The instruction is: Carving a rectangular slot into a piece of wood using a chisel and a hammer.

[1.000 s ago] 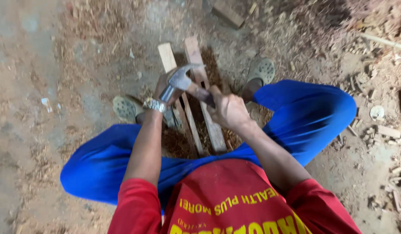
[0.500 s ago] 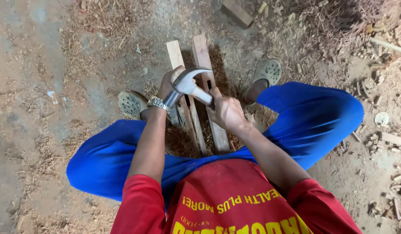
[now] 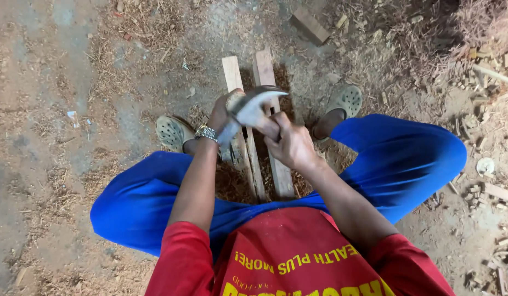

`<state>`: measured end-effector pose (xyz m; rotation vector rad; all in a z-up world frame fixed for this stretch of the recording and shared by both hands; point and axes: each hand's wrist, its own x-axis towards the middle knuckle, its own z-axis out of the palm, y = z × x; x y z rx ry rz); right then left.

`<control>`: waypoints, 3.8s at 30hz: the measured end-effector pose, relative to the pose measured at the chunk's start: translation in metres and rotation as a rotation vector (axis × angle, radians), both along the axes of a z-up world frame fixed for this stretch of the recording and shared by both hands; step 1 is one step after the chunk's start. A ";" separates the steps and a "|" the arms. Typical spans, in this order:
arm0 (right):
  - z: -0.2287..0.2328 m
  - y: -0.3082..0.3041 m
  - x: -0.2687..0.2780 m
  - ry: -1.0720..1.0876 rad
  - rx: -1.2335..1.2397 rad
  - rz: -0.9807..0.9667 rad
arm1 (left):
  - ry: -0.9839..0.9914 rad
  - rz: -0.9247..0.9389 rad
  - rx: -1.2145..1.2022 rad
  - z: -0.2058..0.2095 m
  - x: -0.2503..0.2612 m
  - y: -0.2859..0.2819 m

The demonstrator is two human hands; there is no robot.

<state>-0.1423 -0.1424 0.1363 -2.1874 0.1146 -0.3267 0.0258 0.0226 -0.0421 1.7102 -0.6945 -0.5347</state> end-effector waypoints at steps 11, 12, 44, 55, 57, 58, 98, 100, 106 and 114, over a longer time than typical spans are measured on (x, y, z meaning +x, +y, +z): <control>-0.030 -0.011 0.000 0.235 -0.199 0.008 | 1.084 0.205 -0.508 -0.078 0.011 0.000; -0.034 -0.012 0.002 0.223 -0.206 0.011 | 1.073 0.203 -0.516 -0.053 0.008 -0.002; -0.023 0.004 -0.002 0.048 -0.013 -0.023 | 0.001 0.003 0.074 -0.022 0.006 0.002; -0.028 0.001 0.008 0.555 -0.223 -0.048 | -0.050 0.049 0.101 -0.026 0.002 0.005; -0.025 -0.004 0.020 0.596 -0.245 -0.076 | -0.270 0.070 0.165 -0.028 0.006 0.003; -0.018 -0.006 0.021 0.583 -0.332 -0.029 | -0.157 0.079 0.146 -0.029 0.002 0.004; 0.037 -0.013 -0.010 0.402 -0.002 -0.122 | 0.010 -0.020 0.130 0.050 -0.004 -0.020; 0.017 -0.015 -0.007 0.365 -0.027 -0.120 | -0.045 -0.034 0.138 0.033 -0.004 -0.018; -0.036 -0.017 -0.006 0.511 -0.240 -0.064 | -0.160 -0.045 0.198 0.039 -0.006 -0.009; -0.023 -0.004 -0.007 0.398 -0.180 0.010 | 0.391 0.029 -0.039 -0.009 -0.004 0.002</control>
